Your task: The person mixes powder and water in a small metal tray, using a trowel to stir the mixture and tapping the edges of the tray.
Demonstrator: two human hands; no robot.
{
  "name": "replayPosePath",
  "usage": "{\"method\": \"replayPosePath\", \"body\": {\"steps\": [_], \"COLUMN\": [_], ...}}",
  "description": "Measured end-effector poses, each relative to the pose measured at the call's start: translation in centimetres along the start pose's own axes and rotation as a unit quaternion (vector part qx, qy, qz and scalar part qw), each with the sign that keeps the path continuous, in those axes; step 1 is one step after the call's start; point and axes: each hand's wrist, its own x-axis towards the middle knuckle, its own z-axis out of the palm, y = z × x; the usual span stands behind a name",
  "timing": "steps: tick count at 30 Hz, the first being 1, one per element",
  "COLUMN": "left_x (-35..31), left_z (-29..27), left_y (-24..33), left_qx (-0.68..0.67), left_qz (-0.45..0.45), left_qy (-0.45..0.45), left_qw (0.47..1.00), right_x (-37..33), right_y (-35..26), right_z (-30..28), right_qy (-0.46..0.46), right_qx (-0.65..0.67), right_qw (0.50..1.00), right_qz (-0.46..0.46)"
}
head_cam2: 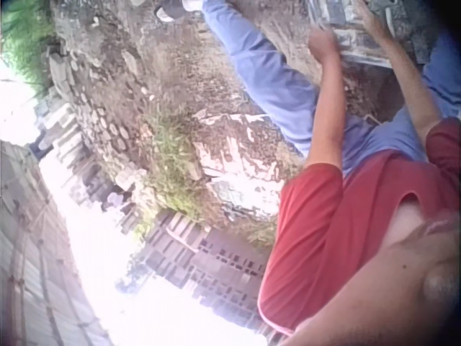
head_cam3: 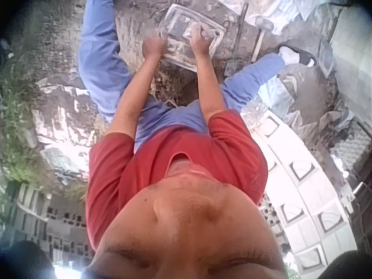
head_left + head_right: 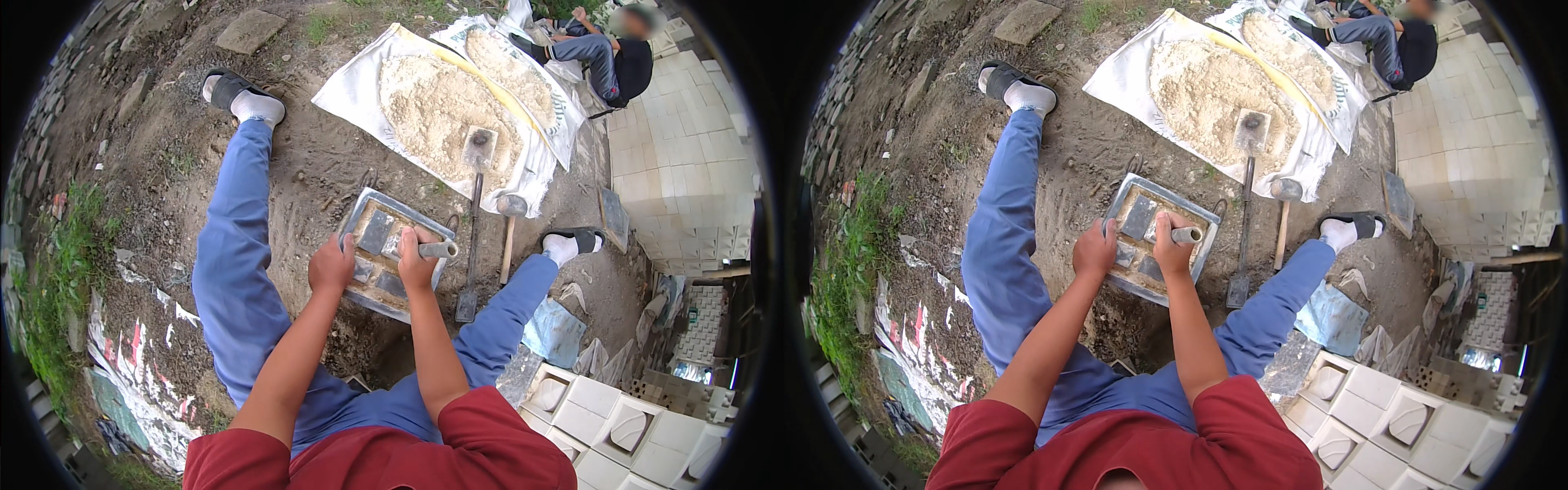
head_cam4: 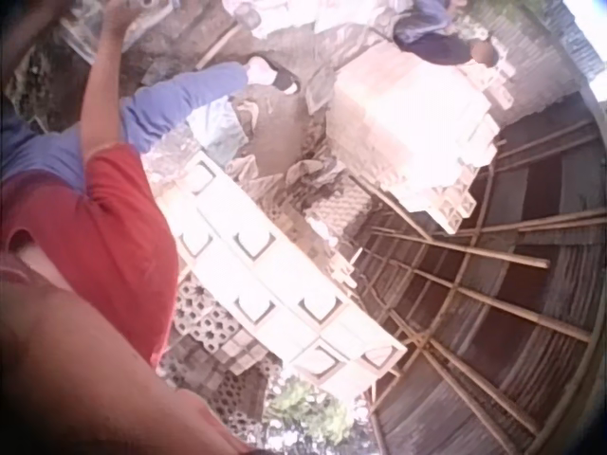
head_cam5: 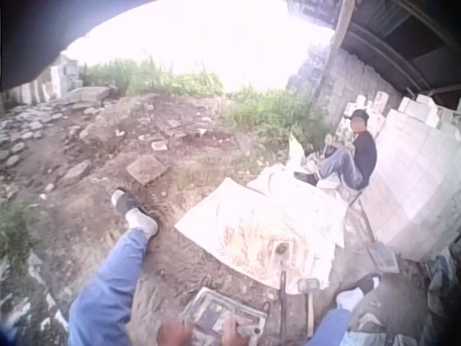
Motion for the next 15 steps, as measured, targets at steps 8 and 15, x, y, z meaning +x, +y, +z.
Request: {"method": "replayPosePath", "body": {"steps": [8, 15], "left_x": [-0.1, 0.0], "left_z": [-0.4, -0.7], "left_y": [-0.3, -0.5], "left_qx": [0.01, 0.009], "left_qz": [-0.002, -0.002], "left_qy": [0.001, 0.009], "left_qw": [1.0, 1.0], "right_x": [0.7, 0.5], "right_y": [-4.6, -8.5], "right_z": [0.8, 0.7], "right_qy": [-0.016, -0.03], "right_qx": [0.091, 0.056], "right_qw": [0.995, 0.998], "right_qz": [0.038, -0.024]}}
